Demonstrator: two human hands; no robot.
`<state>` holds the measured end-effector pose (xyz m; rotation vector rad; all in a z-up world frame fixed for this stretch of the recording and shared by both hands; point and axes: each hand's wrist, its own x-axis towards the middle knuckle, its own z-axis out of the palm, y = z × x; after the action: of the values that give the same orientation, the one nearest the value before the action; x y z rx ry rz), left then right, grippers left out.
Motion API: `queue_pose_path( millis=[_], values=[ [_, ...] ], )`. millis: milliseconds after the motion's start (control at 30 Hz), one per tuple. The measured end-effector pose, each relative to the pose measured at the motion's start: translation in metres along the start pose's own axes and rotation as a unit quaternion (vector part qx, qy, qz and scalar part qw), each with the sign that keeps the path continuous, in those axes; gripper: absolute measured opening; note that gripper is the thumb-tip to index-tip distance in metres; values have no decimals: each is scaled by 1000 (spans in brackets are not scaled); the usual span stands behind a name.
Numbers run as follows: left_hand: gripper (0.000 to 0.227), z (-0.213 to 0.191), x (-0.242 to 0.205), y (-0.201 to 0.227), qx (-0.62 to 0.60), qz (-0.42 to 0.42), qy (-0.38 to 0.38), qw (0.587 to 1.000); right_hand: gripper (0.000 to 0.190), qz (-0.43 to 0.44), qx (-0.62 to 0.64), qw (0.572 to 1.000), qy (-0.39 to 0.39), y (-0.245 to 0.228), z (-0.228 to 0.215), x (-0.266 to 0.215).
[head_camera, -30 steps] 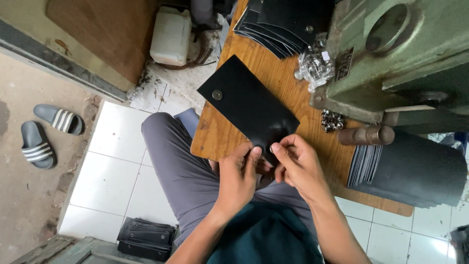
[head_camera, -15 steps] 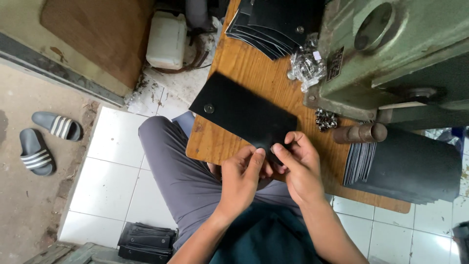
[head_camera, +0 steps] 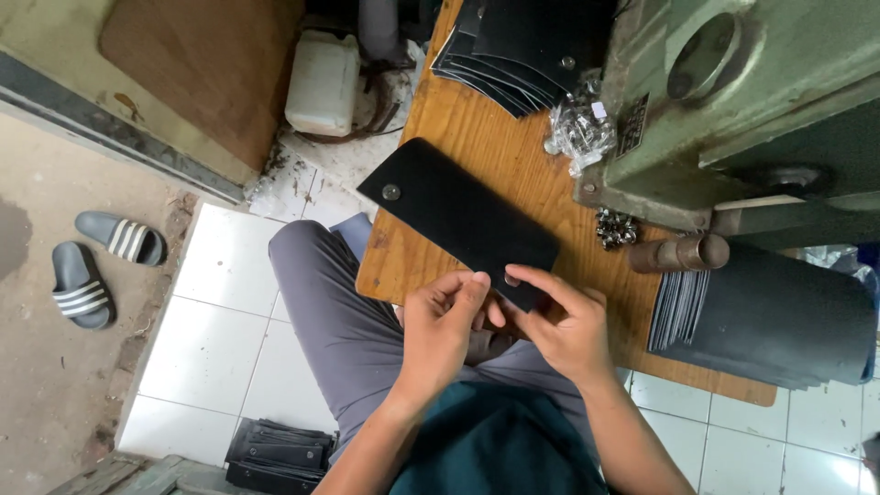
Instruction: The person sits at a low table and attaches metal rivets to leather pieces. They place a rivet through a hole in a leather piece, use a metal rivet setter and mallet strikes to set it, then stack the finished piece with completed ones and start the next piece.
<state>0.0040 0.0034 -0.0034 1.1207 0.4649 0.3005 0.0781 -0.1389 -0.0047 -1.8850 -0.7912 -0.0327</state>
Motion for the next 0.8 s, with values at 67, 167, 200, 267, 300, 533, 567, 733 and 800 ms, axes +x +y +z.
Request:
queue_pose_path(
  millis=[67, 167, 200, 267, 300, 533, 567, 733, 800],
  values=[
    [26, -1, -5, 0, -2, 28, -17, 999, 28, 15, 8, 1000, 21, 8, -1, -6],
    [23, -9, -10, 11, 31, 105, -15, 994, 22, 62, 73, 994, 60, 20, -3, -11],
    [21, -12, -11, 17, 64, 156, 4, 986, 24, 93, 129, 984, 79, 24, -3, -12],
    [22, -23, -3, 13, 101, 216, 97, 966, 19, 129, 200, 966, 98, 6, -10, -1],
    [24, -28, 0, 11, 137, 272, 189, 934, 19, 164, 269, 942, 116, -3, -13, 5],
    [31, -66, 3, 25, 308, 207, 184, 910, 28, 304, 359, 880, 72, 6, -11, 37],
    [25, -68, 4, 21, 328, 178, 199, 906, 14, 295, 296, 906, 67, -2, -4, 45],
    [18, -69, 6, 7, 361, 144, 264, 883, 39, 103, 35, 980, 164, -8, 4, 21],
    [11, -72, 7, -3, 372, 182, 306, 857, 20, -64, -199, 930, 302, -6, -8, 1]
  ],
)
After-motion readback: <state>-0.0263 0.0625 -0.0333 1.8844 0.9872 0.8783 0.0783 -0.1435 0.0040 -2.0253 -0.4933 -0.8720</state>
